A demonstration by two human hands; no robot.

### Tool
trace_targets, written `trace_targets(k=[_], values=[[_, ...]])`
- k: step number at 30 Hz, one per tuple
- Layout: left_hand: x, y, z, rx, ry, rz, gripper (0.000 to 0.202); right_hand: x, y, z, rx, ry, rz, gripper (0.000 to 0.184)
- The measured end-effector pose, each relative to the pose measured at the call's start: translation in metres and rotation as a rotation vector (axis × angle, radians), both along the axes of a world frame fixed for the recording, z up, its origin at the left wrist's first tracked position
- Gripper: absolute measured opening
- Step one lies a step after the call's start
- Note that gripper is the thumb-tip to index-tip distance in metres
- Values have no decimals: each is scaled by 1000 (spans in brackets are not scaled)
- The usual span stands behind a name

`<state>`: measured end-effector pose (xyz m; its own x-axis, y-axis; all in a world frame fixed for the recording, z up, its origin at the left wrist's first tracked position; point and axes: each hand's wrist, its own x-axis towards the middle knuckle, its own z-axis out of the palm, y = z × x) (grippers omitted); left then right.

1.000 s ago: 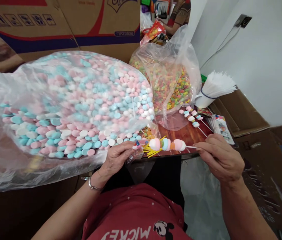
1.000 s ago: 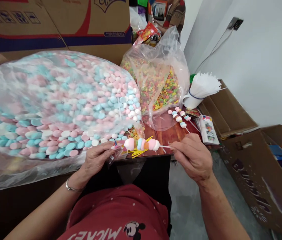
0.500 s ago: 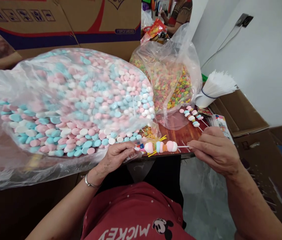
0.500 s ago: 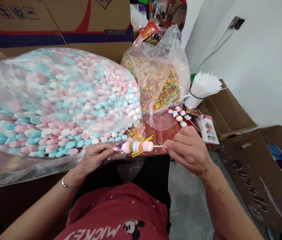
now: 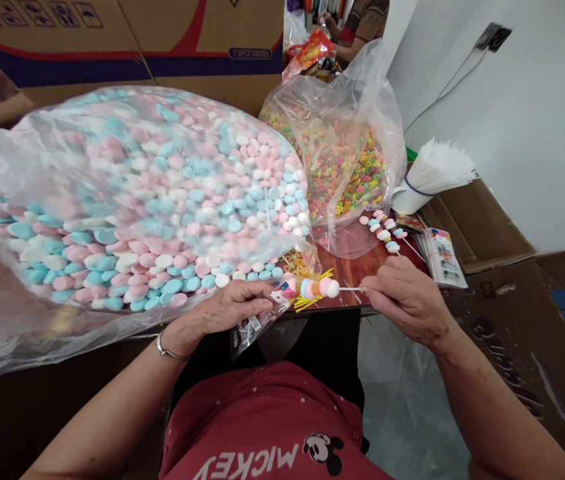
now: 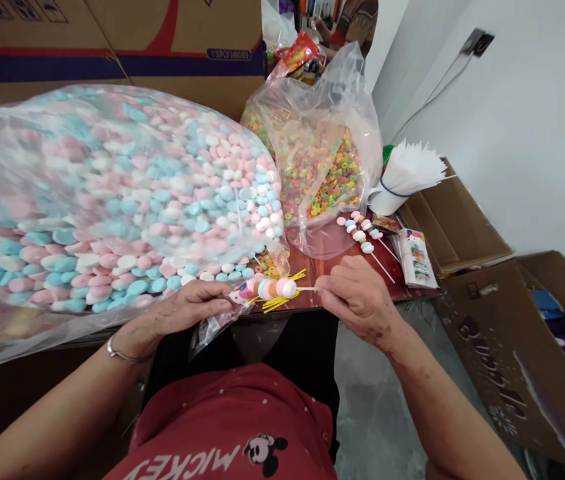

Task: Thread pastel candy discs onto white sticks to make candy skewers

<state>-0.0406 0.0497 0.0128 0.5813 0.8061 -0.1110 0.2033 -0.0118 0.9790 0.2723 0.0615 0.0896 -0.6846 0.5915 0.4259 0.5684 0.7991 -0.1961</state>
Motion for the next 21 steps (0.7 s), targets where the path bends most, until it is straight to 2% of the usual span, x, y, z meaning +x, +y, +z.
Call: trace_targets(k=[5, 10, 13, 16, 19, 21], values=[[0, 2, 5, 86, 95, -63, 26, 0, 2, 0, -111, -5, 80, 22], [3, 0, 7, 128, 111, -163, 26, -2, 3, 0, -78, -23, 2, 24], [3, -2, 5, 152, 101, -144, 25, -4, 2, -1, -84, -43, 12, 26], [3, -2, 3, 148, 92, -123, 27, -5, 1, -2, -121, -65, 48, 28], [4, -3, 8, 106, 132, -200, 29, -10, 1, -4, -147, -56, 74, 27], [6, -3, 12, 87, 164, -250, 30, -13, 1, -6, -133, -41, 43, 26]])
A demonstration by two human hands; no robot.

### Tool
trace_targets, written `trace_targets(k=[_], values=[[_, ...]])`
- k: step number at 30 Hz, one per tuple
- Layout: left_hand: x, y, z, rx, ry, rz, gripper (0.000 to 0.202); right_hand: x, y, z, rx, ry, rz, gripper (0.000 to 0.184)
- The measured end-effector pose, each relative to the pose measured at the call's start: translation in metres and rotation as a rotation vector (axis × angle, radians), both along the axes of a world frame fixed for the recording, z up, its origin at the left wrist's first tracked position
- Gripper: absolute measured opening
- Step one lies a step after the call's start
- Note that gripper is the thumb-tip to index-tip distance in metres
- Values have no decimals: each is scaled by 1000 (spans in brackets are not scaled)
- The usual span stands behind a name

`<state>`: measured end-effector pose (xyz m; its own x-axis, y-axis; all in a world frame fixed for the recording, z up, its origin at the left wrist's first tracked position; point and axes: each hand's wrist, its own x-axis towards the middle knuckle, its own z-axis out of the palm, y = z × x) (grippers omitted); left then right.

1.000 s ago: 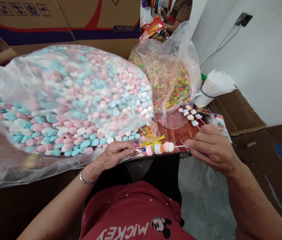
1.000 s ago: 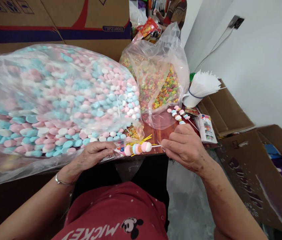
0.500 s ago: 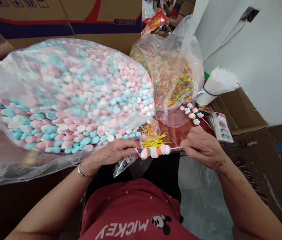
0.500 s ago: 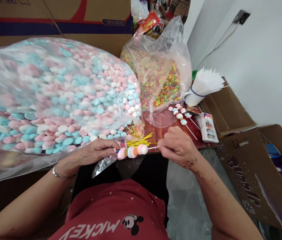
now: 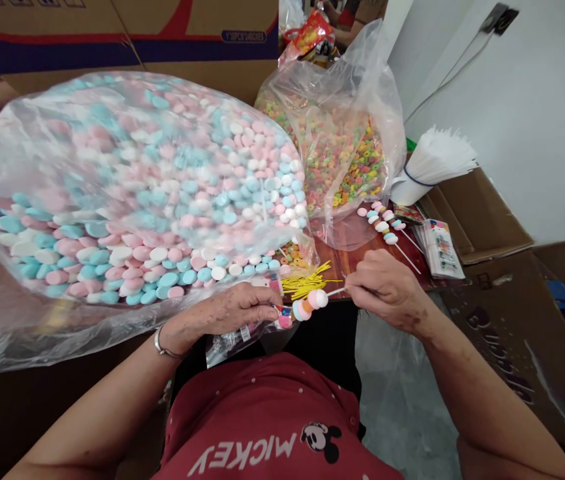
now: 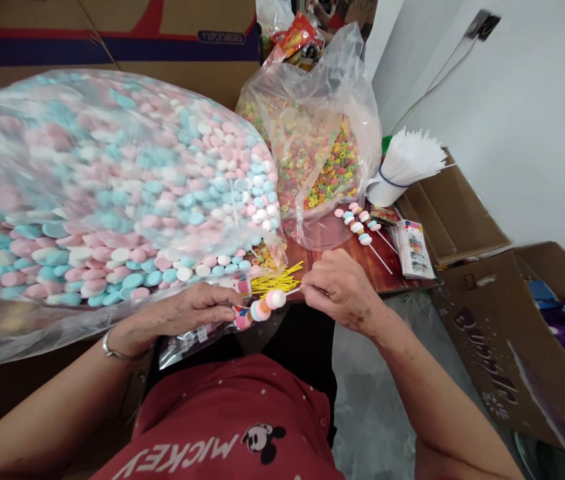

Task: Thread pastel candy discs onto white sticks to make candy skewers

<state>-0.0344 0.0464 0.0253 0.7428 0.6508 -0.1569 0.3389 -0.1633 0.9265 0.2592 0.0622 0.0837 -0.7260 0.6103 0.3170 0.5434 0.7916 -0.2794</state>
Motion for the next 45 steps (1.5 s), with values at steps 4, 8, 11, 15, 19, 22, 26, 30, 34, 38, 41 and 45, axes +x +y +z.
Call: trace_targets(k=[4, 8, 11, 15, 19, 22, 26, 30, 34, 38, 41, 45], values=[[5, -4, 2, -2, -23, 54, 25, -3, 0, -1, -11, 27, -83, 27], [11, -15, -7, -248, -126, 129, 32, -2, 2, 8, -39, 16, -92, 28], [21, -23, -12, -435, -223, 154, 36, -4, 7, 16, -44, -42, -32, 27], [42, -29, -16, -557, -357, 244, 42, -10, 18, 17, -125, -121, 127, 29], [59, -33, -26, -635, -474, 300, 64, -10, 29, 9, -190, -120, 198, 29], [58, -38, -27, -568, -434, 319, 68, -4, 35, 10, -215, -124, 198, 28], [44, -44, -18, -365, -156, 298, 36, -2, 40, 17, -220, -175, 190, 25], [42, -43, -14, -225, 45, 225, 24, -14, 41, 23, -224, -244, 198, 25], [46, -40, -22, -128, 75, 161, 21, -30, 39, 27, -242, -270, 218, 29], [47, -43, -35, -183, -55, 259, 28, -35, 36, 23, -320, -306, 129, 28], [47, -44, -44, -226, -105, 416, 33, -34, 33, 12, -410, -317, 85, 27], [50, -41, -45, -89, -52, 379, 37, -32, 28, 3, -391, -249, 205, 26]])
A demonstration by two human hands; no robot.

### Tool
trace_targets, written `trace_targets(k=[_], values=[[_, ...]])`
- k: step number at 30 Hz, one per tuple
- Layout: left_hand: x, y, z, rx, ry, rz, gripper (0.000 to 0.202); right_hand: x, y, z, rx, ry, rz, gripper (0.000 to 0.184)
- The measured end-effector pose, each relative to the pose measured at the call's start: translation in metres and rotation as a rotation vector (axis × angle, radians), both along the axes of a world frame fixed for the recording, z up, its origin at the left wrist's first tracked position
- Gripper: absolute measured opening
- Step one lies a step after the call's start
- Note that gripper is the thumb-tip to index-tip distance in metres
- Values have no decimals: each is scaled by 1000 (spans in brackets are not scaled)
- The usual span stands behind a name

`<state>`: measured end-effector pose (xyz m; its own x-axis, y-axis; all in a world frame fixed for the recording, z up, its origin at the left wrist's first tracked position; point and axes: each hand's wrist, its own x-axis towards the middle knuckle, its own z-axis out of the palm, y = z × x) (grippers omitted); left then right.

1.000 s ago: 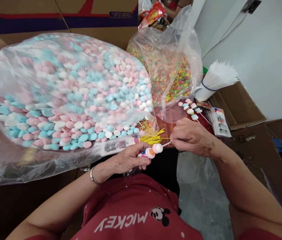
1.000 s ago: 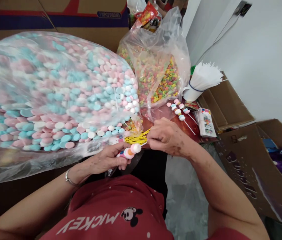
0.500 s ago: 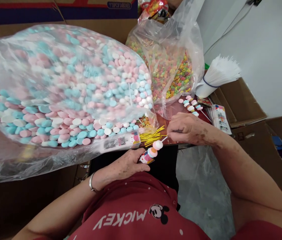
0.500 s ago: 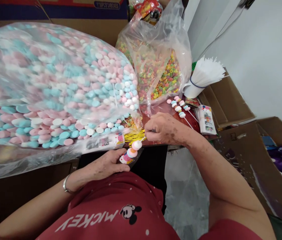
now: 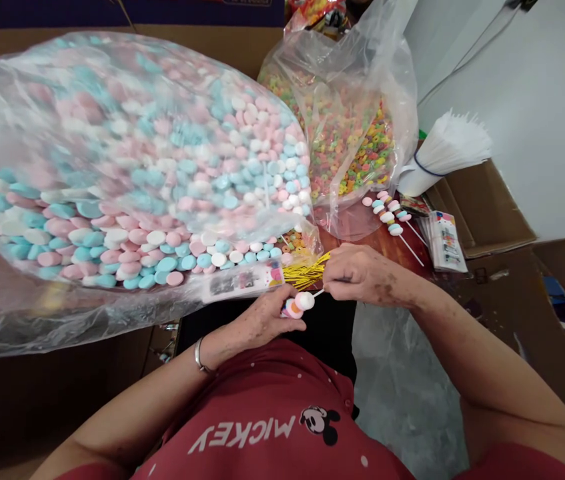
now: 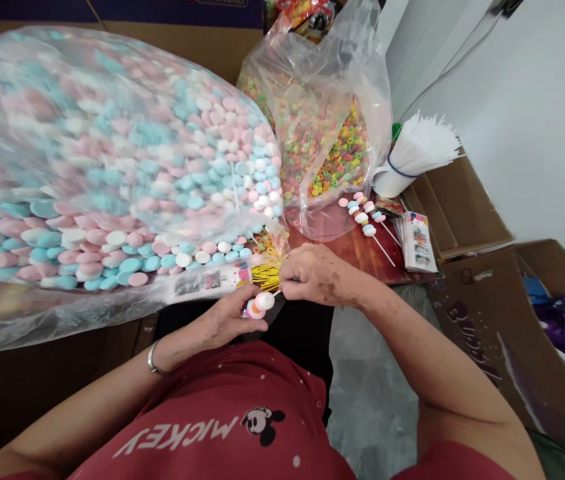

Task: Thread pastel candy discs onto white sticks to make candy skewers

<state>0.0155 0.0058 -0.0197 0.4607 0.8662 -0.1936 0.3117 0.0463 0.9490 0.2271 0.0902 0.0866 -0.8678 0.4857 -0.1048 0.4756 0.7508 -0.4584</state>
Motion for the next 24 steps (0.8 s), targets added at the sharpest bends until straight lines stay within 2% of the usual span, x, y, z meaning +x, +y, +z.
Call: trace_targets(k=[3, 7, 9, 13, 16, 19, 24], values=[[5, 4, 8, 19, 31, -98, 37, 0, -2, 4, 120, 73, 130, 30], [13, 4, 14, -16, -29, -116, 44, -4, -2, 10, 198, 85, 222, 33], [16, 3, 13, -103, -142, -99, 50, -5, 0, 8, 182, 62, 176, 33], [17, 0, 12, -376, -472, -23, 67, -1, 10, 6, 79, 11, -2, 27], [10, -4, 16, -453, -602, 102, 52, 4, 17, 11, 20, -6, -59, 24], [0, -10, 21, -470, -512, 132, 44, 6, 20, 17, -9, -22, -82, 24], [-12, -15, 24, -310, -255, 33, 40, 3, 21, 17, -47, -51, -81, 25]])
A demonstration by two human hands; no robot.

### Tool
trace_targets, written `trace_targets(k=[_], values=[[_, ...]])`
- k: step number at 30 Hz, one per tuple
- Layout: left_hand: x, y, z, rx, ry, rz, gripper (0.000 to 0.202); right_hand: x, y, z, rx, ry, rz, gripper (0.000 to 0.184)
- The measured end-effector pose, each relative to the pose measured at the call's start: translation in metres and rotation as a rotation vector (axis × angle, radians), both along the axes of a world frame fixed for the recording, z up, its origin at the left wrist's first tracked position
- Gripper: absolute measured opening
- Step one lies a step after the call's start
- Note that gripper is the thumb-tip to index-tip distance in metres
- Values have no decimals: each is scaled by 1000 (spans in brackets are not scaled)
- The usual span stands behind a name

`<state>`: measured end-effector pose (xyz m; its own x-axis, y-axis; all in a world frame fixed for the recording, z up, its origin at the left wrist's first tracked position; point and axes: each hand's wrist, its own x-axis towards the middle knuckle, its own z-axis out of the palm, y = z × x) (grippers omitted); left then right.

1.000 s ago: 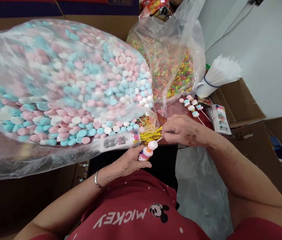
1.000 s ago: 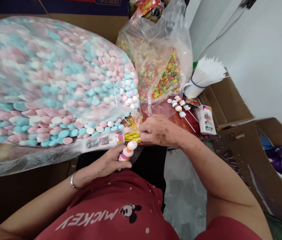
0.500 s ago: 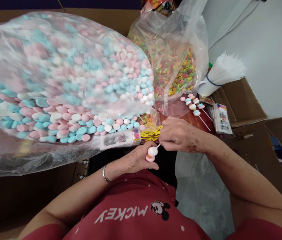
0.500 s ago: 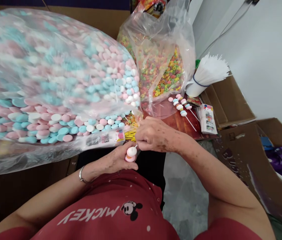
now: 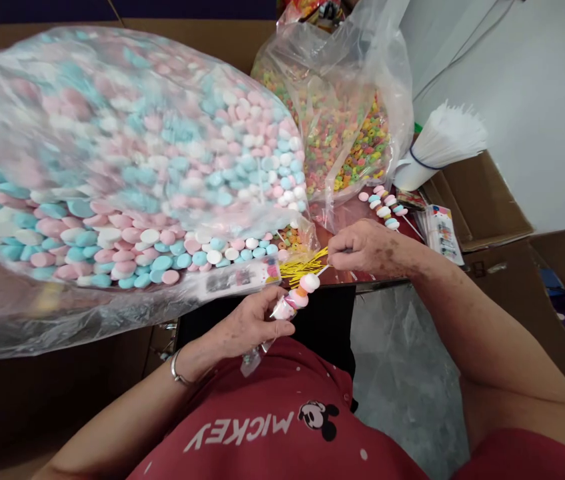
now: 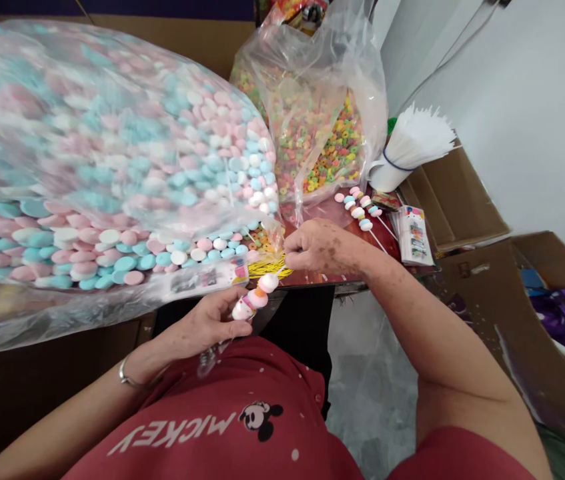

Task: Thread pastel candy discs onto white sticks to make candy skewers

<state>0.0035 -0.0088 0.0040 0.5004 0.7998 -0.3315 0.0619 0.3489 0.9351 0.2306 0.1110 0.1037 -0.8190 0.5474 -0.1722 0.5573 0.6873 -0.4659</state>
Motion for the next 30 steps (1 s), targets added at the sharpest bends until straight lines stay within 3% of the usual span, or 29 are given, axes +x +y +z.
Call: trace_targets(k=[6, 9, 13, 18, 22, 26, 30], values=[[-3, 8, -1, -79, -52, -274, 34, -6, -2, -2, 74, 12, 117, 24], [-5, 11, -2, -186, -171, -329, 39, -7, -3, -2, 148, 36, 145, 24], [-3, 11, -8, -186, -196, -270, 39, -7, -6, -2, 174, 34, 70, 24], [6, 8, -18, 255, 164, 10, 31, -10, -18, -12, 2, -50, -83, 24], [16, 7, -24, 407, 270, 61, 33, -9, -23, -26, -104, -25, -151, 24], [29, 8, -23, 392, 245, 78, 41, -3, -22, -32, -110, 47, -129, 26], [32, 9, -15, 177, 3, -28, 54, 1, -23, -28, -47, 89, -35, 24]])
